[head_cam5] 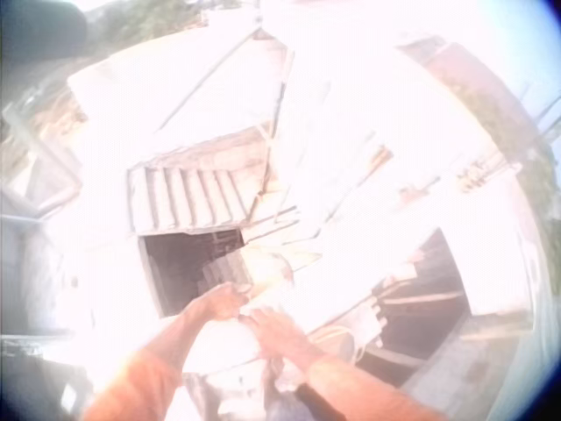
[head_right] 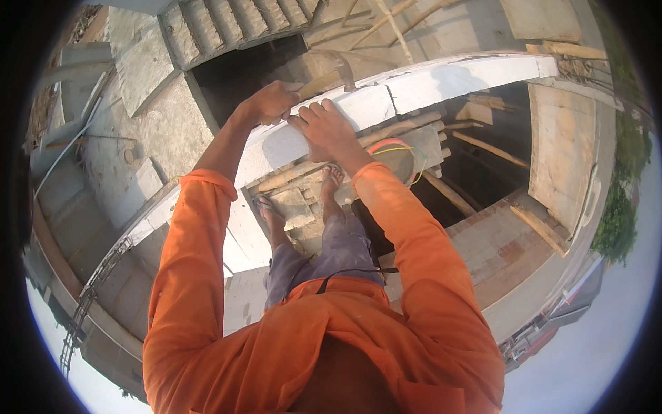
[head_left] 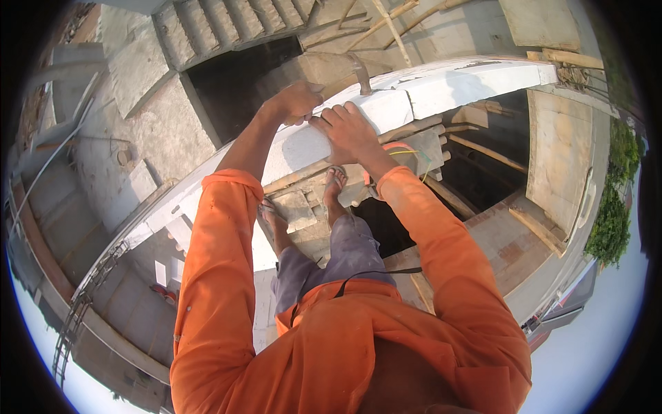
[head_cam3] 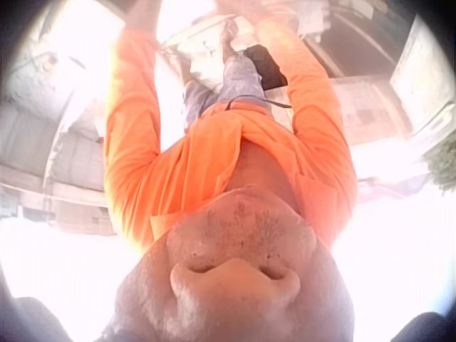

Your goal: The person constructs a wall by applying mortar to the top of a structure with a trowel, placing lightweight concrete blocks, and tapping them into place with a hammer.

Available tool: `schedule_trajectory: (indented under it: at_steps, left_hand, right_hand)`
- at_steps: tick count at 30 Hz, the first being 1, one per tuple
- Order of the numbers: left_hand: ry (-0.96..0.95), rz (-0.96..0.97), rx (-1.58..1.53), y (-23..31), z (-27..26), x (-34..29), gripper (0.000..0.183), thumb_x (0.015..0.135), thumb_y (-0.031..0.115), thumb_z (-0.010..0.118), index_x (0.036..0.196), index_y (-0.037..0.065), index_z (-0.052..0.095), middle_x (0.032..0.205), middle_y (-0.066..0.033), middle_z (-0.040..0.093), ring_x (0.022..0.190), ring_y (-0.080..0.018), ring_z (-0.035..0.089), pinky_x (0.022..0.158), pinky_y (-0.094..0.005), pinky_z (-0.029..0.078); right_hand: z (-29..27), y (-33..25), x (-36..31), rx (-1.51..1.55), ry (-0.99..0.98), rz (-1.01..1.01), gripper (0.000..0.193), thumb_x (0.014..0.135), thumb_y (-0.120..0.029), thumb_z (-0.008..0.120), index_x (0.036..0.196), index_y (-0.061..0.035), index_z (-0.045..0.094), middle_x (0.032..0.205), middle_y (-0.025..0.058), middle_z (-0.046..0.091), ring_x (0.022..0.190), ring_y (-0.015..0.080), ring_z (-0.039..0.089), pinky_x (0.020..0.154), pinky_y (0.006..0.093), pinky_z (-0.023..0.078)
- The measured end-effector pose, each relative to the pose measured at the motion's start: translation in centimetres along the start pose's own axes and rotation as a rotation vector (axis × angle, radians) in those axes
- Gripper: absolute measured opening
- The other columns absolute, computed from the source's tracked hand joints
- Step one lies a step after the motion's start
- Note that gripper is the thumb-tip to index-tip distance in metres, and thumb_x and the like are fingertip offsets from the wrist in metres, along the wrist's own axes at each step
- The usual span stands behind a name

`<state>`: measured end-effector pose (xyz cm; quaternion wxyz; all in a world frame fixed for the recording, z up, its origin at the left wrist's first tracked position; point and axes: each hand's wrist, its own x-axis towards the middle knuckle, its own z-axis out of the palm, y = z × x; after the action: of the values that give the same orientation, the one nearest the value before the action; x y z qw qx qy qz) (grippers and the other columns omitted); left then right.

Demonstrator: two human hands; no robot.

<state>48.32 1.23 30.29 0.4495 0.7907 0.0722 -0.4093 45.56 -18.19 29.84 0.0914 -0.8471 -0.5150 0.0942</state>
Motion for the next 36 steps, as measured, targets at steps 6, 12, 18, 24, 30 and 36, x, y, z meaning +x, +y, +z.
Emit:
schedule_trajectory:
  at_steps: [6,12,18,24,30,36]
  left_hand:
    - [0.493,0.019,0.043,-0.5,2.4,-8.7,0.037,0.088,0.023,0.054,0.119,0.004,0.057,0.090,-0.0253,0.066,0.077,-0.0394,0.066,0.071,-0.0442,0.052]
    - [1.041,0.035,0.076,-7.1,11.5,-22.7,0.044,0.082,0.010,0.062,0.123,-0.001,0.051,0.084,-0.0194,0.067,0.068,-0.0342,0.068,0.058,-0.0383,0.054]
    - [1.073,-0.516,-0.597,-8.1,16.1,-25.3,0.019,0.083,0.014,0.063,0.086,-0.004,0.065,0.073,-0.0180,0.065,0.065,-0.0220,0.062,0.063,-0.0350,0.048]
    - [1.179,-0.262,-0.446,-10.3,19.7,-25.2,0.013,0.079,0.012,0.056,0.077,0.000,0.061,0.063,-0.0121,0.057,0.056,-0.0262,0.056,0.054,-0.0365,0.045]
    - [0.990,-0.659,-0.774,-15.0,22.1,-19.8,0.023,0.074,0.017,0.057,0.078,-0.006,0.062,0.068,-0.0234,0.061,0.062,-0.0350,0.060,0.060,-0.0426,0.046]
    - [1.111,-0.546,-0.713,-13.1,21.3,-20.7,0.031,0.073,0.019,0.058,0.073,-0.012,0.059,0.062,-0.0232,0.058,0.064,-0.0270,0.060,0.060,-0.0423,0.045]
  right_hand:
    - [-1.3,0.1,-0.1,0.111,-0.145,0.072,0.065,0.060,-0.027,0.074,0.121,-0.0150,0.056,0.106,0.0038,0.055,0.104,0.0207,0.050,0.092,0.0372,0.034]
    - [-0.5,-0.4,0.0,0.098,-0.105,0.040,0.065,0.061,-0.024,0.072,0.122,-0.0136,0.055,0.105,0.0045,0.055,0.100,0.0211,0.051,0.090,0.0381,0.035]
    - [-1.0,-0.6,0.5,0.071,-0.095,0.028,0.069,0.060,-0.030,0.075,0.123,-0.0133,0.053,0.106,0.0049,0.054,0.099,0.0214,0.051,0.091,0.0377,0.034]
    - [-0.5,-0.4,0.3,0.048,-0.084,0.020,0.070,0.058,-0.030,0.077,0.122,-0.0129,0.053,0.105,0.0054,0.054,0.100,0.0221,0.051,0.091,0.0392,0.035]
    - [-0.8,-0.5,0.1,0.021,-0.090,0.008,0.080,0.054,-0.038,0.084,0.123,-0.0118,0.053,0.109,0.0058,0.053,0.104,0.0230,0.050,0.095,0.0410,0.034]
    - [-0.6,-1.1,0.2,-0.049,-0.073,0.000,0.077,0.057,-0.042,0.081,0.123,-0.0129,0.053,0.108,0.0056,0.054,0.102,0.0218,0.051,0.091,0.0392,0.035]
